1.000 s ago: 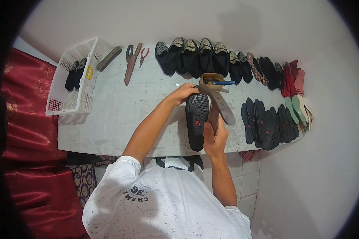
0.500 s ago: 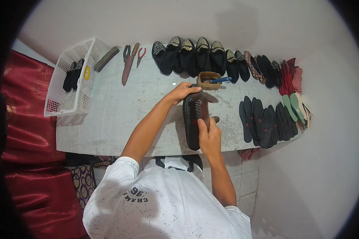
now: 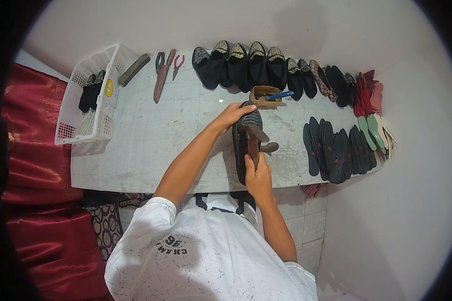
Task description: Applying adhesive or finish to shoe soles and components using a brush and hammer.
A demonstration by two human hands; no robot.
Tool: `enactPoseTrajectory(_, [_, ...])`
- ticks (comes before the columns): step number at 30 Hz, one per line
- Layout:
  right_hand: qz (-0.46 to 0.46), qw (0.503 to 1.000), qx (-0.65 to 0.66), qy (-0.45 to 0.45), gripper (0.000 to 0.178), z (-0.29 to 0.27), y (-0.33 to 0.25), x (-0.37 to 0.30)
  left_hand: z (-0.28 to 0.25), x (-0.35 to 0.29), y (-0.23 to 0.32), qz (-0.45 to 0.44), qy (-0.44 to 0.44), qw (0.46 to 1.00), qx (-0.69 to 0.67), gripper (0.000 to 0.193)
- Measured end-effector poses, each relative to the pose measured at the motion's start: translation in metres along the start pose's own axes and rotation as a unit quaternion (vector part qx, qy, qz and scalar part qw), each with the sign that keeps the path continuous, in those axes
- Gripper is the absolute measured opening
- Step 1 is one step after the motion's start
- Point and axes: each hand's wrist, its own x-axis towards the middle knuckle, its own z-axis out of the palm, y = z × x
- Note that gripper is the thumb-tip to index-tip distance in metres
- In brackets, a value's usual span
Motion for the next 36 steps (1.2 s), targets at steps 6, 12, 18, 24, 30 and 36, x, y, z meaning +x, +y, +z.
enactPoseTrajectory(6, [0.014, 1.000, 0.017, -0.011, 0.032, -0.002, 0.004, 0.003, 0.005, -0.013, -0.007, -0.013, -0.023, 0.999, -0.033, 0.033])
enactPoseTrajectory(12, [-0.154, 0.978, 0.117, 0.078, 0.038, -0.028, -0.044, -0.012, 0.003, -0.012, -0.010, -0.005, -0.013, 0.998, -0.054, 0.031])
enactPoseTrajectory(18, [-0.093, 0.993, -0.063, 0.029, 0.031, 0.002, 0.004, -0.020, 0.006, -0.012, -0.005, -0.007, -0.024, 0.999, -0.042, 0.032])
enactPoseTrajectory(24, [0.109, 0.992, 0.054, -0.031, 0.030, -0.020, -0.030, -0.012, 0.002, -0.010, -0.010, -0.007, -0.029, 0.999, -0.041, 0.034])
enactPoseTrajectory(30, [-0.143, 0.972, 0.164, 0.090, 0.034, -0.017, -0.032, -0.031, 0.004, -0.009, -0.009, -0.011, -0.026, 0.998, -0.053, 0.031])
enactPoseTrajectory(36, [-0.007, 0.999, -0.039, 0.005, 0.021, -0.006, -0.005, -0.028, 0.005, -0.008, -0.007, -0.016, -0.024, 0.998, -0.057, 0.031])
